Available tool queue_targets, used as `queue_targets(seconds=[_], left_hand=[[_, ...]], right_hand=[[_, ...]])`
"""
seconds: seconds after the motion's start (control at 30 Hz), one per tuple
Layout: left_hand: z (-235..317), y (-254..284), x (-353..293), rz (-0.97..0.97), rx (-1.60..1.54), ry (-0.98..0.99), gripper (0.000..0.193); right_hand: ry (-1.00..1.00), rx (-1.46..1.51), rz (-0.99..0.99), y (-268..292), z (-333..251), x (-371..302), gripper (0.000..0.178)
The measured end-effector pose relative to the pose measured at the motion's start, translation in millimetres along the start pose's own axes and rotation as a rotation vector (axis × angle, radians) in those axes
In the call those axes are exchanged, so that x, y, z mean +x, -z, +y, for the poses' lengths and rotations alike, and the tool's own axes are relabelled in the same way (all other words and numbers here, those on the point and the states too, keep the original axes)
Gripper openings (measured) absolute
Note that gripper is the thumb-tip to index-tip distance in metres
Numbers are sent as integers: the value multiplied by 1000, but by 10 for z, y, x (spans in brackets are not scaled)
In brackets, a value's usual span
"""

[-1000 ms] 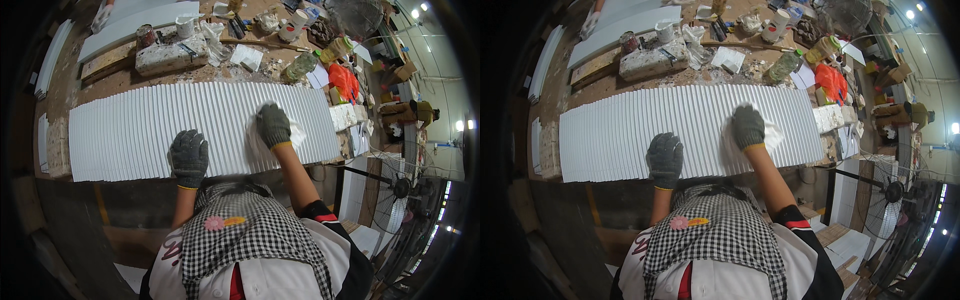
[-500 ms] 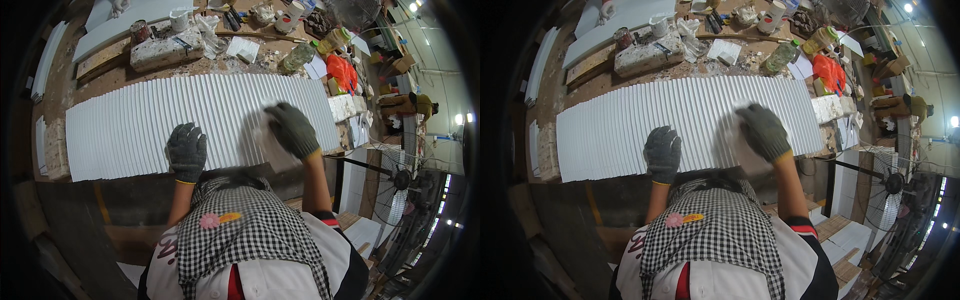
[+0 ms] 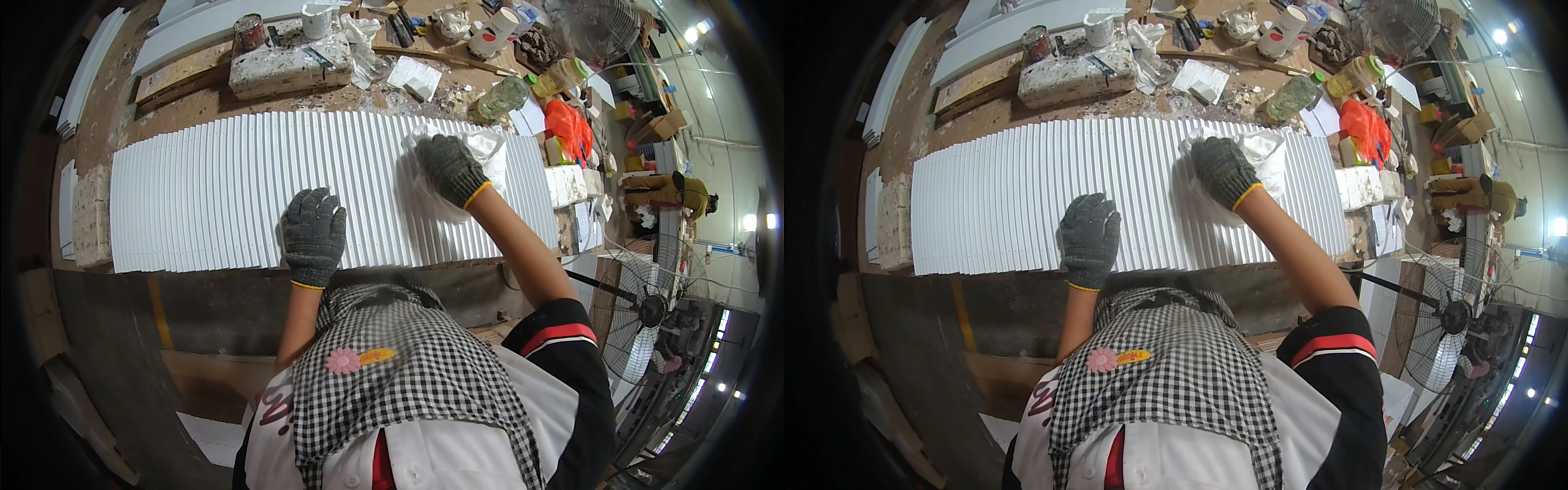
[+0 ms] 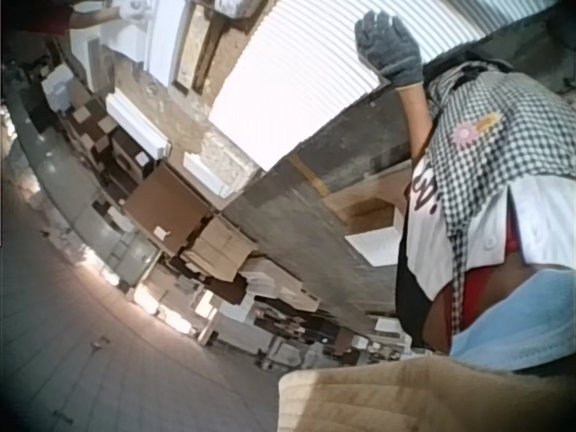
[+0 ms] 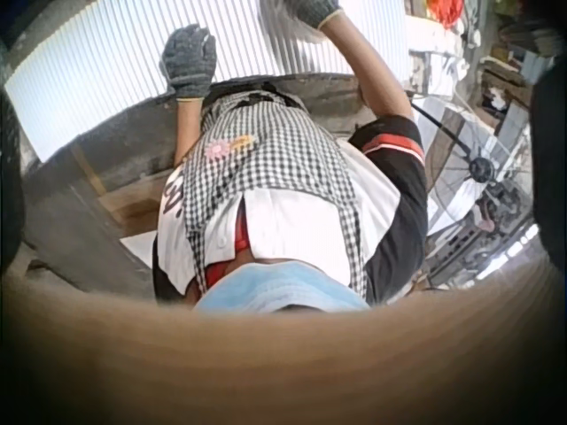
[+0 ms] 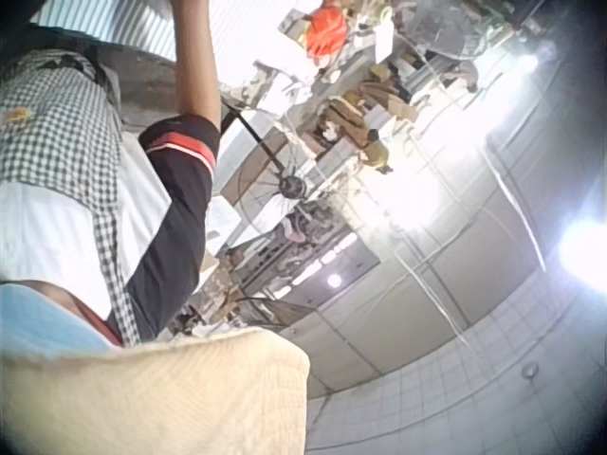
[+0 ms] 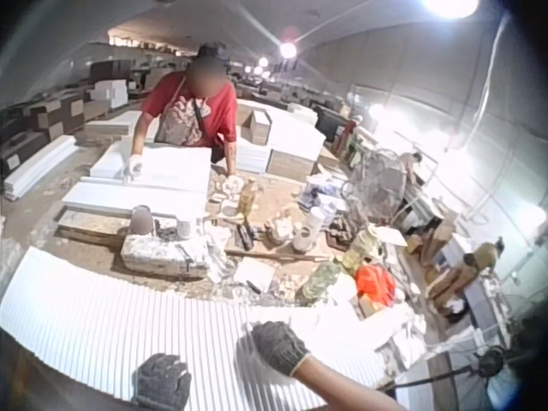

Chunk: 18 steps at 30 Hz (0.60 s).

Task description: The person wipes the surface of a stack of white corrugated panels with a white cloth. They repeatedly wipe the panels, occasionally lifting one to wipe underneath, and continue the wiping motion across the stack.

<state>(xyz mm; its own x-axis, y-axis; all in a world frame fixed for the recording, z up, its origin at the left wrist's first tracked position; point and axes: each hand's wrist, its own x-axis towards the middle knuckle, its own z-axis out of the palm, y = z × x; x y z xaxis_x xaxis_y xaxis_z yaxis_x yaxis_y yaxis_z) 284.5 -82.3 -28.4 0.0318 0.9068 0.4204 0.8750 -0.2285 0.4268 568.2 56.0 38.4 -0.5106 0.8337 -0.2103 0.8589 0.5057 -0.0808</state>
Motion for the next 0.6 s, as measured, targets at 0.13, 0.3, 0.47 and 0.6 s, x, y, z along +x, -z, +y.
queue_targets(seconds=[0.13, 0.3, 0.47, 0.6], left_hand=[[3, 9, 14, 3, 5, 4, 22], [-6, 13, 18, -28, 6, 18, 23], [-8, 7, 18, -23, 3, 13, 23], [2, 7, 3, 18, 6, 1, 22]], right_hand=[[175, -64, -61, 18, 30, -349, 28], [26, 130, -661, -135, -175, -1033, 40], [119, 214, -1110, 100, -170, -1455, 42], [219, 348, -365, 606, 211, -901, 32]])
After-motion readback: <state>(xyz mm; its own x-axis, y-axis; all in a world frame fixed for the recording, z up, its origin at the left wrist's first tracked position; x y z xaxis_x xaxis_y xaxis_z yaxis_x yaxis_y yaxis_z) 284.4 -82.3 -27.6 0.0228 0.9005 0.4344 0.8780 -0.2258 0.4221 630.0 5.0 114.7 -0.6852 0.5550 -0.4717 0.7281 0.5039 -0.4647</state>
